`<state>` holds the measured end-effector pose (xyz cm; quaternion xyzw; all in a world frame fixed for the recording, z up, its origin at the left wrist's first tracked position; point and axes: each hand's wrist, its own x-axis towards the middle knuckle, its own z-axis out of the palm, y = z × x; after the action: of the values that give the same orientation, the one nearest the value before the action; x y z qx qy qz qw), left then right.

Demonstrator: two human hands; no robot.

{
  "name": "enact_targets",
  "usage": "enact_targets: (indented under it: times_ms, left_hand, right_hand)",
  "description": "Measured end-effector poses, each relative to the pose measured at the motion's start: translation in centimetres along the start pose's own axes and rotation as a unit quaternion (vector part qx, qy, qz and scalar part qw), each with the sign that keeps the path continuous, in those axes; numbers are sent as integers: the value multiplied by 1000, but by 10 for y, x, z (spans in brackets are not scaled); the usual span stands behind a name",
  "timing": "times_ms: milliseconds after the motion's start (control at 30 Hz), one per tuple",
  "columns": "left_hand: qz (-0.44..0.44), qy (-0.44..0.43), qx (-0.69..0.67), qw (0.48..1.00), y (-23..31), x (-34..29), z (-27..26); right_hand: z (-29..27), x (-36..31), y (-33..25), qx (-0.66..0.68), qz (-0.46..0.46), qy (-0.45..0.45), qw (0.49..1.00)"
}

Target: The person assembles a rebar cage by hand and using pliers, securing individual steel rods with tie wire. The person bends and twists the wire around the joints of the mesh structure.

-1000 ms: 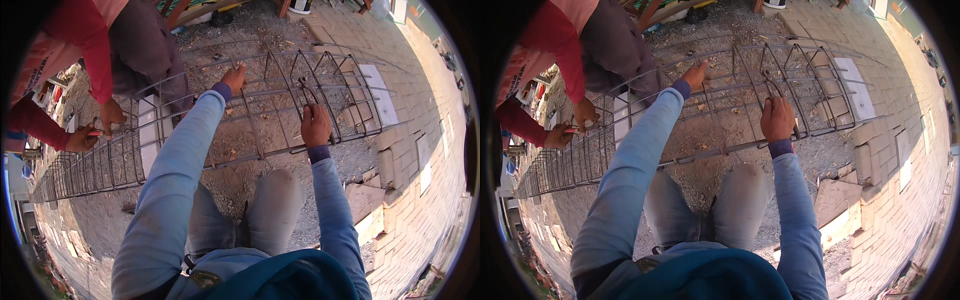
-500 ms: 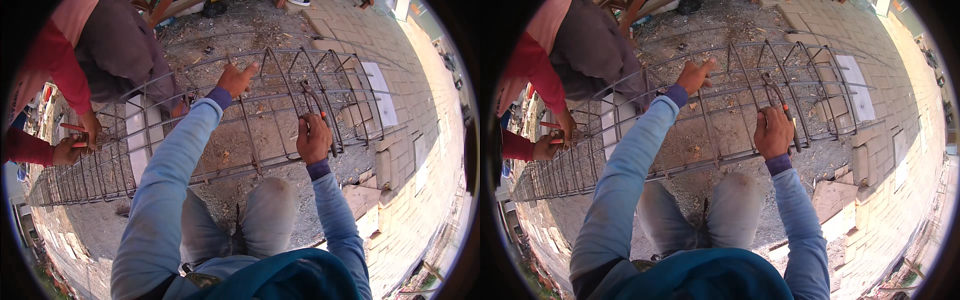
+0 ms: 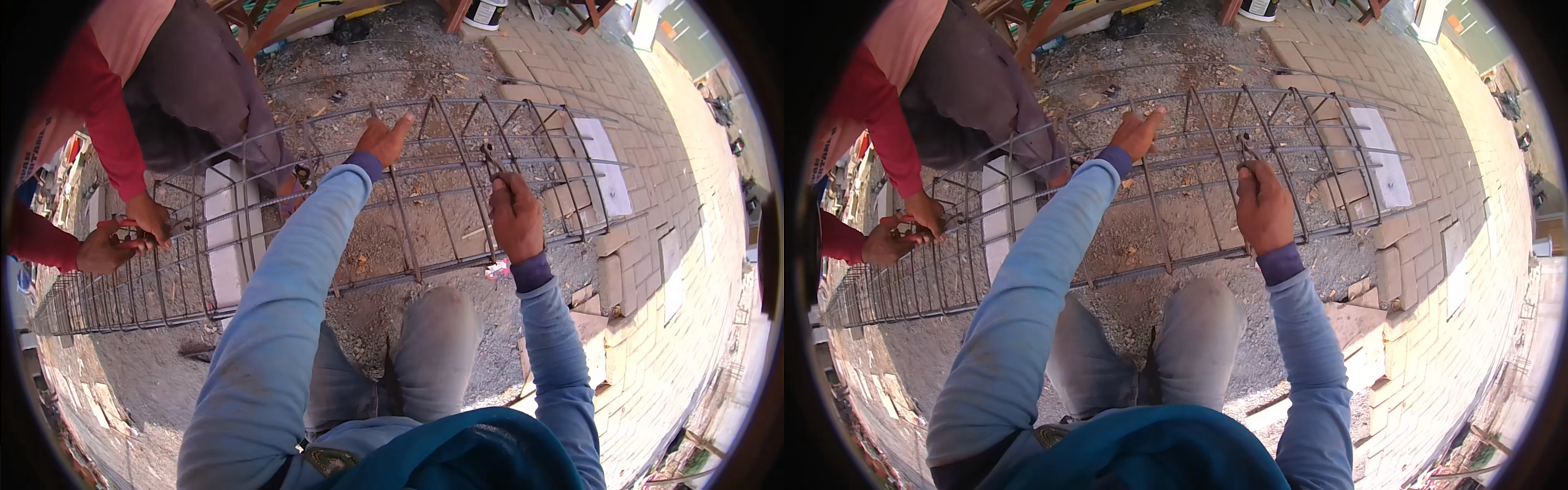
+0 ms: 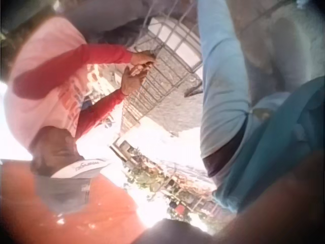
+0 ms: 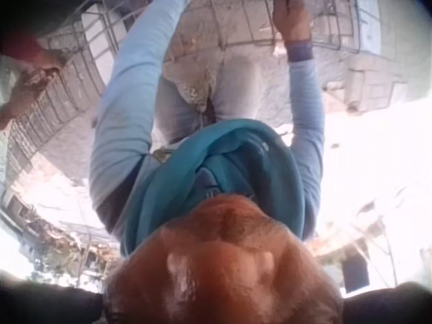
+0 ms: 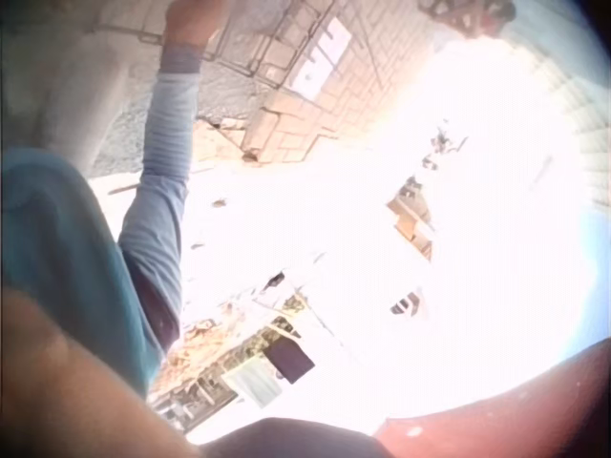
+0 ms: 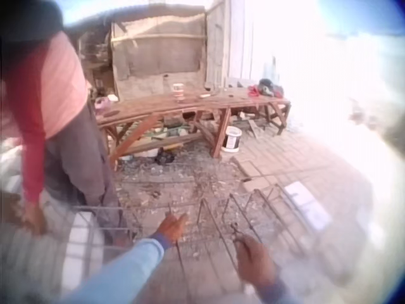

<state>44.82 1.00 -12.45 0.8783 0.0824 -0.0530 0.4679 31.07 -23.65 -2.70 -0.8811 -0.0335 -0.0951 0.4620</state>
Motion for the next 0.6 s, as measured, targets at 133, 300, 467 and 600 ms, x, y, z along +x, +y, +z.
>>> enact_targets:
  times_ms: [133,300,467,600]
  left_hand:
    - [-24,9,16,1000,3,-6,-3]
    - [44,176,91,979,21,-41,-5]
    - [345,301,101,883,42,-108,-18]
    - [172,88,46,980,64,-174,-12]
  right_hand:
    - [-4,27,-43,-154,-154,-41,975]
    - [13,64,-36,-302,-199,-137,922]
    - [28,91,-21,-418,-237,-231,846]
    - [53,110,-9,-432,-272,-271,816]
